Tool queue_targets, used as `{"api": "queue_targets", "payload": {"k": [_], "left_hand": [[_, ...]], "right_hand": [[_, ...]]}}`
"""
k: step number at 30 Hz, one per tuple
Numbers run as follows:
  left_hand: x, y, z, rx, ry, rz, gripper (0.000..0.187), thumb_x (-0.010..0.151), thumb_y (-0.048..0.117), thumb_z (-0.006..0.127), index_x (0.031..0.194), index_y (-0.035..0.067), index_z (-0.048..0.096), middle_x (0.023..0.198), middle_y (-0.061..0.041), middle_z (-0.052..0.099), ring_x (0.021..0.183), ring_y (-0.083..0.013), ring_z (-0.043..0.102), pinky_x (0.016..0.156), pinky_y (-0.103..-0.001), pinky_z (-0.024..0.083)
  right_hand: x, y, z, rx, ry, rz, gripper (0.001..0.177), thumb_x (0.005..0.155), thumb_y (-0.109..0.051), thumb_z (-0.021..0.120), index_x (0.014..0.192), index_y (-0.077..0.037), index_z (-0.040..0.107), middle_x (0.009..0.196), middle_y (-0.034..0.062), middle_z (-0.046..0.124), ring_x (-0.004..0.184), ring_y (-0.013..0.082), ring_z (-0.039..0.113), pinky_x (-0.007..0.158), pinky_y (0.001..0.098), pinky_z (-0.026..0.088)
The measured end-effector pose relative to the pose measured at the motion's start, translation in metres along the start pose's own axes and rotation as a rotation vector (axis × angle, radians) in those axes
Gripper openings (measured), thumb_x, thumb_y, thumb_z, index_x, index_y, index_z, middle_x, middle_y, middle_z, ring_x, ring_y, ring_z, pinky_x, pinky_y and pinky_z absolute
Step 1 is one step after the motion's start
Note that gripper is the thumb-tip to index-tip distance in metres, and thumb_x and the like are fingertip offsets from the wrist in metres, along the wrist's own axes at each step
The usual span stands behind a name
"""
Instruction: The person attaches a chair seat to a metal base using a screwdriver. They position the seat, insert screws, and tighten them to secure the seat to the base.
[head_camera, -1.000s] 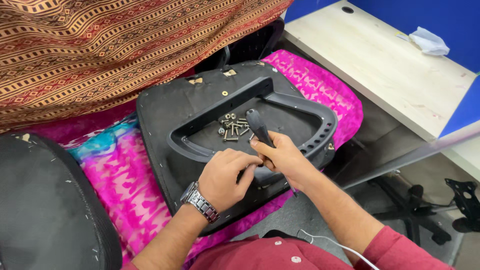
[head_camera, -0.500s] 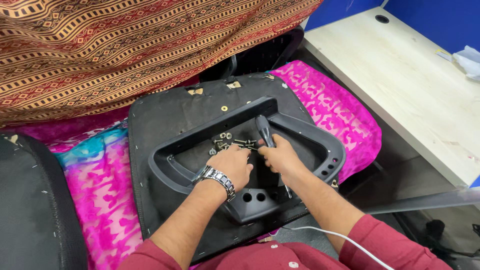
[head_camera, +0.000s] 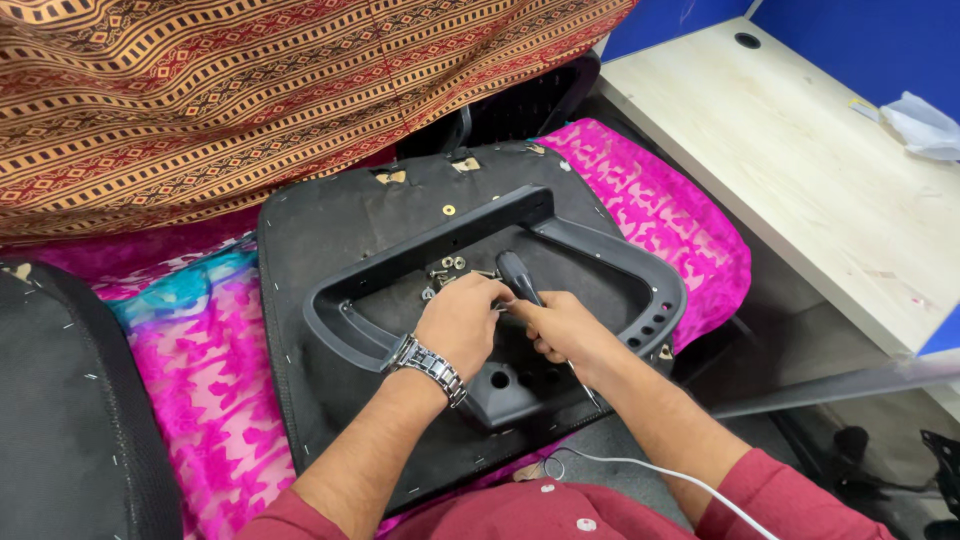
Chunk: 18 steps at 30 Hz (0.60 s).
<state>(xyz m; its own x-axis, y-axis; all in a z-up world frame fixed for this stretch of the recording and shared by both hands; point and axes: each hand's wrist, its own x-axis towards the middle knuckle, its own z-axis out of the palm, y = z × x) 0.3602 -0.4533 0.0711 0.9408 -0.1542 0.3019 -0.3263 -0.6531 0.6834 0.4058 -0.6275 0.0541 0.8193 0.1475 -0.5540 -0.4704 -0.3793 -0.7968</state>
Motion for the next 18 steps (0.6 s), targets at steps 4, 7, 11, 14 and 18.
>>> {"api": "queue_targets", "payload": {"k": [4, 7, 11, 14, 18], "left_hand": [[-0.02, 0.003, -0.017, -0.067, -0.016, 0.058, 0.025, 0.081, 0.004, 0.072, 0.105, 0.008, 0.069, 0.101, -0.011, 0.073, 0.099, -0.0318, 0.068, 0.088, -0.042, 0.052], [-0.039, 0.004, -0.025, -0.112, 0.056, 0.114, 0.023, 0.081, 0.008, 0.074, 0.104, 0.007, 0.069, 0.098, -0.01, 0.073, 0.097, -0.0318, 0.068, 0.085, -0.042, 0.052], [-0.065, 0.007, -0.04, -0.139, 0.108, 0.163, 0.015, 0.084, 0.009, 0.073, 0.099, 0.008, 0.069, 0.093, -0.009, 0.073, 0.093, -0.0307, 0.069, 0.081, -0.042, 0.053], [-0.09, 0.011, -0.049, -0.16, 0.159, 0.238, 0.012, 0.088, 0.006, 0.069, 0.1, 0.007, 0.069, 0.093, -0.009, 0.071, 0.092, -0.0308, 0.068, 0.081, -0.042, 0.054], [-0.131, 0.022, -0.061, -0.151, 0.206, 0.268, 0.011, 0.088, 0.004, 0.067, 0.099, 0.006, 0.068, 0.093, -0.009, 0.069, 0.092, -0.0312, 0.067, 0.08, -0.041, 0.054]], "right_hand": [[-0.037, -0.002, 0.015, 0.161, 0.016, -0.064, 0.024, 0.093, -0.031, 0.066, 0.09, -0.008, 0.061, 0.069, -0.0023, 0.05, 0.047, 0.0057, 0.037, 0.037, 0.024, 0.021], [-0.066, 0.0, 0.029, 0.259, 0.042, -0.104, 0.022, 0.095, -0.03, 0.065, 0.092, -0.008, 0.061, 0.069, -0.0025, 0.05, 0.047, 0.0043, 0.038, 0.038, 0.0227, 0.022], [-0.103, 0.003, 0.051, 0.316, 0.037, -0.161, 0.024, 0.097, -0.03, 0.066, 0.092, -0.008, 0.058, 0.069, -0.0021, 0.05, 0.048, 0.004, 0.04, 0.037, 0.0216, 0.025], [-0.127, 0.007, 0.066, 0.321, 0.045, -0.209, 0.024, 0.097, -0.029, 0.066, 0.093, -0.007, 0.058, 0.072, -0.0011, 0.053, 0.049, 0.0043, 0.043, 0.037, 0.021, 0.025], [-0.159, 0.018, 0.088, 0.356, 0.02, -0.256, 0.021, 0.096, -0.027, 0.065, 0.097, -0.007, 0.061, 0.08, -0.0008, 0.06, 0.052, 0.0049, 0.049, 0.037, 0.0207, 0.026]]}}
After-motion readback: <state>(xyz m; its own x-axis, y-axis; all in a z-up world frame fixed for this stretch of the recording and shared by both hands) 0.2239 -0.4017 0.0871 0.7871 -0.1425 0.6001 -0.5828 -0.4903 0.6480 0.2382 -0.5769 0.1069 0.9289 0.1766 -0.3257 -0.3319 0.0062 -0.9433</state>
